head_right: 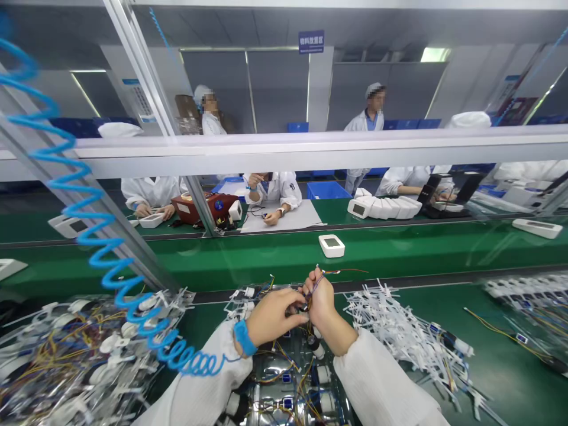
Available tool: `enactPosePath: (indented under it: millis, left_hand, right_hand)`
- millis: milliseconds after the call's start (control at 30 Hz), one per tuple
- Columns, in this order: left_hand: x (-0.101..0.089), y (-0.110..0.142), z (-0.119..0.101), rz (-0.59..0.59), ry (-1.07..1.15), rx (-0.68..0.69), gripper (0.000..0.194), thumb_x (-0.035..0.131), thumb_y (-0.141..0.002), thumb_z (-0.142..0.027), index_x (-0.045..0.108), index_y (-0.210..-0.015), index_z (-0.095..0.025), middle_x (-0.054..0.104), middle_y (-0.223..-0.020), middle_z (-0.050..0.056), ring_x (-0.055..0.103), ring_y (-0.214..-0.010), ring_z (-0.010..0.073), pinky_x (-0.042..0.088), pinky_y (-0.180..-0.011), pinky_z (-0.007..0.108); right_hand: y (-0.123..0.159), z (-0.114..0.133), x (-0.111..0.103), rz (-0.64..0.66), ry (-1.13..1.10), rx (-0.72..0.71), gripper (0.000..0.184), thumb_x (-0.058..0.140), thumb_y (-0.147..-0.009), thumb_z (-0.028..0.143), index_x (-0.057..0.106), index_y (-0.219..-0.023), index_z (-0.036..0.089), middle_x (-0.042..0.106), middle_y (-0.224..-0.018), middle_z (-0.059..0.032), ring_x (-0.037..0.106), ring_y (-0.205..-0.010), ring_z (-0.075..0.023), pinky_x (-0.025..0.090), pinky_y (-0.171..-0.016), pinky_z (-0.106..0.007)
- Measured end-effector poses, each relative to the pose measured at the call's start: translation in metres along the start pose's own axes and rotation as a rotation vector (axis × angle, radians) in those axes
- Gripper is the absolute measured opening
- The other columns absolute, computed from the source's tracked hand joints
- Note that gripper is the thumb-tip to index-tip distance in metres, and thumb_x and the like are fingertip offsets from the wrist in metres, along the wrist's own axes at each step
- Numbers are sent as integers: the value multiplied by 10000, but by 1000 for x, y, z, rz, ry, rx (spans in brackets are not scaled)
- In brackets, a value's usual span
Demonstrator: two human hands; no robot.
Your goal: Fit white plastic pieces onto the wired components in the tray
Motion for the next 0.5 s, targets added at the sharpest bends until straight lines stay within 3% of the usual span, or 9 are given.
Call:
enactPosePath:
  millis: [133, 367, 500]
  left_hand:
    - [11, -4, 1, 3, -12, 53, 144, 657, -943, -270, 738, -1042, -202, 726, -1022, 73, 672, -971, 230, 521, -899, 351]
    - [7, 5, -10, 6, 62, 146, 203, 531, -992, -271, 716, -997, -188, 702, -1013, 80, 639, -958, 214, 506, -882, 328]
    - [2, 10, -10, -65, 112, 120, 228, 472, -1014, -280, 665, -959, -172, 661, -980, 79, 610, -944, 207, 481, -876, 322]
  right_hand:
    - [4, -3, -3, -30, -11, -7, 487, 541, -1041, 538, 462, -691, 209, 330, -516, 113, 372, -409, -98, 448, -500, -243]
    - [10, -10, -13, -15, 76, -44, 415, 570, -1053, 449, 521, -740, 181, 418, -581, 90, 394, -432, -82, 384, -437, -199]
    - [8, -8, -18, 19, 151, -72, 366, 584, -1055, 419, 558, -792, 165, 451, -617, 82, 394, -435, -75, 371, -422, -188]
Point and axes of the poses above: each hand's wrist, its own y-axis away from the middle knuckle, its own x-axis out of the palm, z = x × y, the point moved 7 cm from there along -y, towards the middle knuckle
